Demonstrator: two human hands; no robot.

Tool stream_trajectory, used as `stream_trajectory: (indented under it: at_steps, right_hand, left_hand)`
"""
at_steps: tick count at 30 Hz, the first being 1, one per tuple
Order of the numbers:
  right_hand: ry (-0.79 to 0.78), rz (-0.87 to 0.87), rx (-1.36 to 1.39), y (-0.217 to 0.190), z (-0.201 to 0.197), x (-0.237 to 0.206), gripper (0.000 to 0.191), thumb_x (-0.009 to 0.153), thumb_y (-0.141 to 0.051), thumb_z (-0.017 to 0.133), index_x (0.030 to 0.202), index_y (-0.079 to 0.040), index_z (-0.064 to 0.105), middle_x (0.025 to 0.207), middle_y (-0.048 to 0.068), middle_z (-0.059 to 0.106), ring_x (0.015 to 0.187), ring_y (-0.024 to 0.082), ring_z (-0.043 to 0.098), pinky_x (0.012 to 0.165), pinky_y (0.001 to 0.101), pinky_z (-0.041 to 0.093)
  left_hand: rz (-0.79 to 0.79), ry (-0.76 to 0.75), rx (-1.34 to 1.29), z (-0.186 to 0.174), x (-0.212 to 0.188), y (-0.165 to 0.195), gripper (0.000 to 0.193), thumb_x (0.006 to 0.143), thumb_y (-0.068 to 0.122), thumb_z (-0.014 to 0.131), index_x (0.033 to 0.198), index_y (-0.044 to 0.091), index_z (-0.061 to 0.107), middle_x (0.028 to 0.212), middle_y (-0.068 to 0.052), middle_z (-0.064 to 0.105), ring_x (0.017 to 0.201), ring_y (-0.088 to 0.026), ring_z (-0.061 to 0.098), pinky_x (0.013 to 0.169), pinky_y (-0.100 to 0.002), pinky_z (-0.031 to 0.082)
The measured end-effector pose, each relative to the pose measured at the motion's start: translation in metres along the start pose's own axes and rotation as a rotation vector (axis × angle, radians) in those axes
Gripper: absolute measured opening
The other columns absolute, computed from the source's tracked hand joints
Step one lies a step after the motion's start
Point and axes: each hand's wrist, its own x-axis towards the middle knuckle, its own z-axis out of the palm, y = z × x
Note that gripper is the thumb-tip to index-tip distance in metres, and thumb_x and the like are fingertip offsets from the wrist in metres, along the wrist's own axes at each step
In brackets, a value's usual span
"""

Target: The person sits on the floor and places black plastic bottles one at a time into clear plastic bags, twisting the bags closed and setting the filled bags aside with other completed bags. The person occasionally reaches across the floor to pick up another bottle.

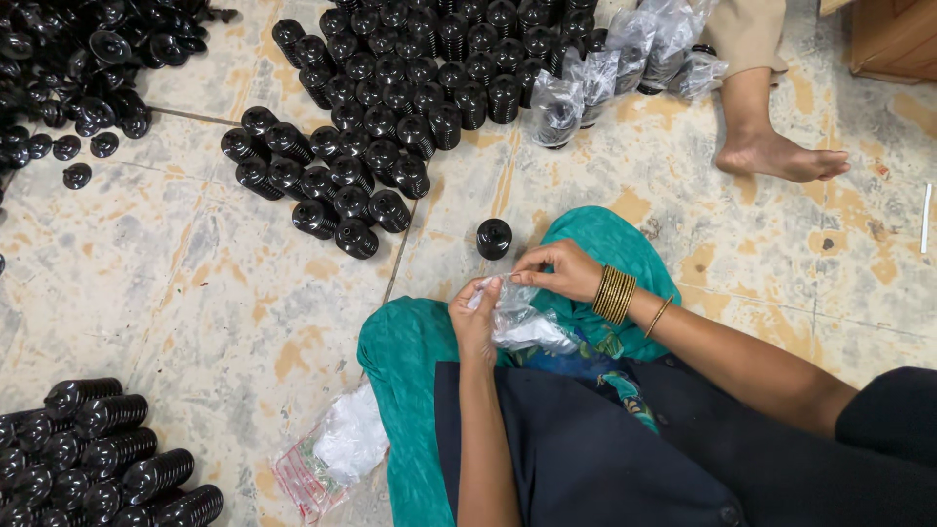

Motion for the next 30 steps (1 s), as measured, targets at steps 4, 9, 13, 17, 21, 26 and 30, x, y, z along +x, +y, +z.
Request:
stream_trajectory:
  at_steps: [4, 9, 13, 17, 21, 26, 30]
  right_hand:
    - [0.023, -0.029, -0.028, 0.0, 0.0, -0.002, 0.02, 0.092, -0.024, 0.072, 0.1, -0.007, 0.079, 0.088, 0.006, 0.078, 0.079, 0.014, 0.073, 0.072, 0.0298, 0.056]
    - [0.088, 0.01, -0.046, 0.004, 0.002, -0.003, 0.019, 0.091, -0.023, 0.072, 0.098, -0.007, 0.078, 0.085, 0.006, 0.076, 0.076, 0.015, 0.072, 0.071, 0.0301, 0.056]
    - [0.06, 0.004, 0.149, 0.015, 0.007, -0.001, 0.02, 0.099, -0.024, 0.066, 0.1, -0.005, 0.073, 0.089, 0.004, 0.074, 0.083, 0.014, 0.07, 0.077, 0.0304, 0.055]
    - [0.098, 0.288, 1.086, 0.037, 0.004, 0.001, 0.017, 0.101, -0.021, 0.055, 0.105, -0.008, 0.064, 0.093, -0.001, 0.07, 0.088, 0.01, 0.067, 0.083, 0.0309, 0.056]
    - [-0.213, 0.026, 1.458, 0.066, -0.007, 0.009, 0.014, 0.121, -0.013, 0.057, 0.117, -0.001, 0.064, 0.087, -0.004, 0.06, 0.077, 0.006, 0.058, 0.072, 0.0246, 0.048]
    - [0.221, 0.049, 0.296, 0.093, -0.003, 0.052, 0.015, 0.106, -0.017, 0.06, 0.106, -0.003, 0.066, 0.088, -0.002, 0.061, 0.08, 0.008, 0.054, 0.07, 0.0251, 0.049]
    - [0.389, -0.049, -0.03, 0.093, 0.003, 0.083, 0.009, 0.096, -0.012, 0.066, 0.1, -0.004, 0.068, 0.092, 0.004, 0.066, 0.078, 0.015, 0.066, 0.069, 0.0287, 0.054]
  left_hand:
    - [0.049, -0.006, 0.009, -0.004, 0.002, -0.007, 0.019, 0.096, 0.016, 0.08, 0.086, 0.006, 0.067, 0.077, 0.003, 0.06, 0.065, -0.003, 0.051, 0.057, -0.022, 0.038]
    - [-0.075, -0.048, -0.195, -0.004, -0.001, 0.0, 0.014, 0.09, 0.015, 0.077, 0.09, 0.01, 0.064, 0.085, 0.001, 0.068, 0.07, -0.005, 0.062, 0.06, -0.023, 0.048]
    - [-0.094, -0.138, -0.227, -0.003, -0.004, 0.011, 0.02, 0.092, 0.015, 0.08, 0.091, 0.011, 0.06, 0.088, -0.003, 0.068, 0.068, -0.007, 0.061, 0.057, -0.023, 0.048]
    - [-0.362, -0.18, -0.239, -0.002, -0.007, 0.011, 0.016, 0.09, 0.021, 0.072, 0.101, 0.011, 0.066, 0.084, -0.002, 0.065, 0.06, -0.008, 0.059, 0.053, -0.024, 0.047]
    - [-0.521, -0.247, -0.116, 0.0, -0.001, 0.0, 0.013, 0.094, 0.022, 0.066, 0.099, 0.01, 0.066, 0.073, -0.002, 0.059, 0.037, -0.008, 0.04, 0.031, -0.023, 0.029]
    - [-0.366, 0.0, -0.127, 0.003, 0.038, -0.017, 0.006, 0.09, 0.014, 0.061, 0.093, 0.01, 0.066, 0.075, 0.0, 0.063, 0.037, -0.009, 0.039, 0.032, -0.026, 0.029]
    - [-0.237, 0.282, -0.126, 0.002, 0.076, -0.032, 0.004, 0.089, 0.012, 0.065, 0.088, 0.011, 0.068, 0.075, 0.0, 0.063, 0.042, -0.01, 0.043, 0.035, -0.027, 0.032]
